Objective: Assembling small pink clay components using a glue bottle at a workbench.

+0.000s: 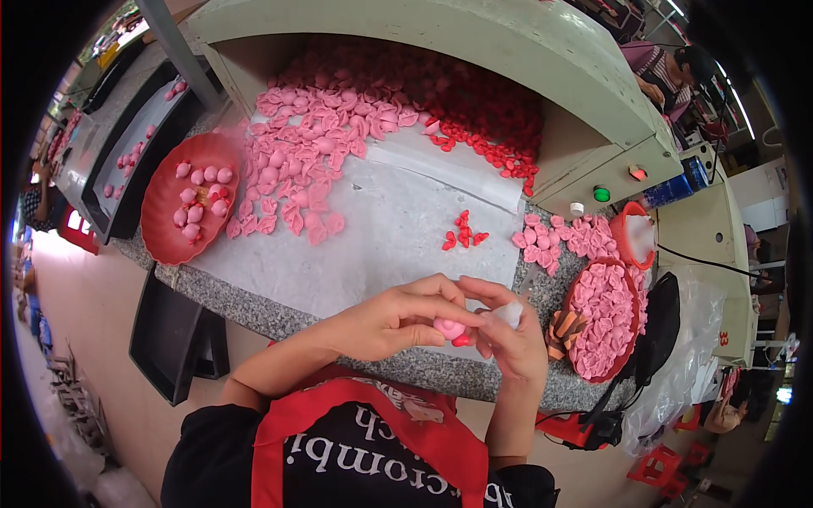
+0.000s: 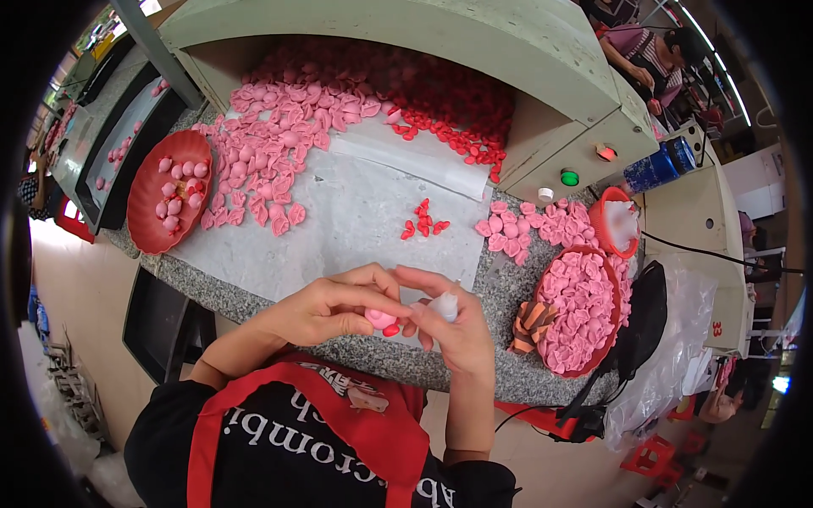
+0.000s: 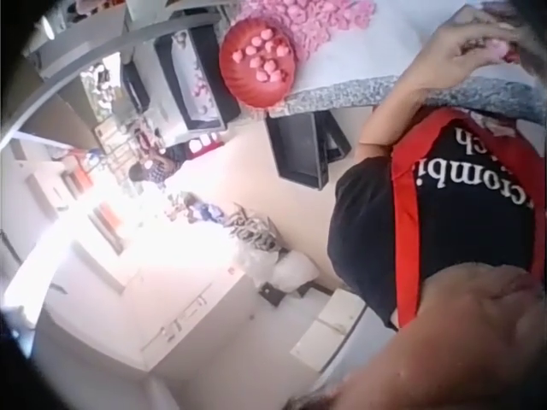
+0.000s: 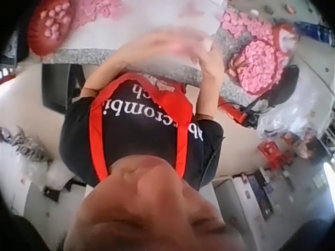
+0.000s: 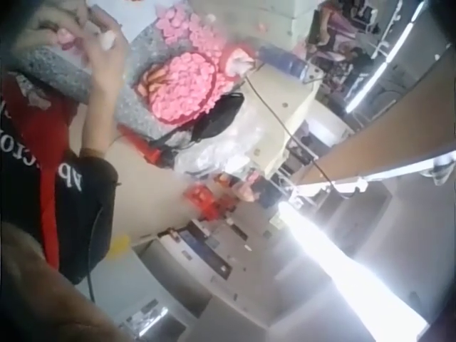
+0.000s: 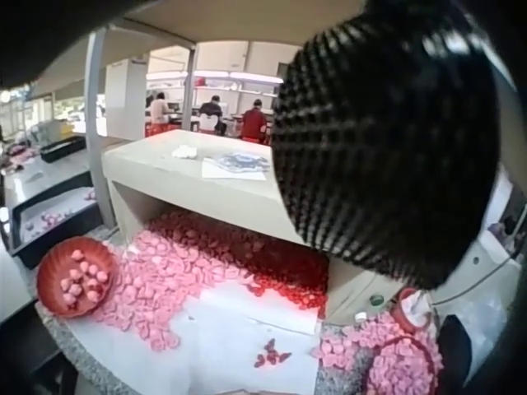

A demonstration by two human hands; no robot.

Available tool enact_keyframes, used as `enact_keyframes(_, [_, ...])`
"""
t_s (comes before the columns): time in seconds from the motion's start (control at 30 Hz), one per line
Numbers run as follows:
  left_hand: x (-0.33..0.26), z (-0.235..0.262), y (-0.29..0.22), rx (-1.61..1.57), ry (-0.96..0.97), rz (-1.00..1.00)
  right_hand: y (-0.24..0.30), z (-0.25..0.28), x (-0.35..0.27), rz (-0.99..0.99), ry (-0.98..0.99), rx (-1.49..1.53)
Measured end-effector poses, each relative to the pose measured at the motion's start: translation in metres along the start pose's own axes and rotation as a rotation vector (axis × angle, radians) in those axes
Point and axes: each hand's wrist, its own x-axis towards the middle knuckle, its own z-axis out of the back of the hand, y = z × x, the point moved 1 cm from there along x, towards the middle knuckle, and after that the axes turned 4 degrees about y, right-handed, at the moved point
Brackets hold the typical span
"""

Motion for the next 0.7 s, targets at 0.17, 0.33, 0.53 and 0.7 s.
enact_keyframes(0.17, [-0.007, 0.007, 0.015, -0.456, -0.023, 0.165, 0.004, -0.011, 0.001, -0.206, 0.126, -0.004])
enact_keyframes(0.33, [-0.011, 0.008, 0.018, -0.561, -0.096, 0.235, 0.001, -0.014, 0.005, -0.24, 0.137, 0.024])
enact_keyframes(0.53, [-0.007, 0.004, 0.01, -0.689, -0.128, 0.228, -0.006, -0.017, 0.006, -0.194, 0.084, 0.031])
enact_keyframes(0.7, [-0.006, 0.0, 0.011, -0.584, -0.185, 0.23, -0.012, -0.018, 0.007, -0.165, 0.044, 0.039])
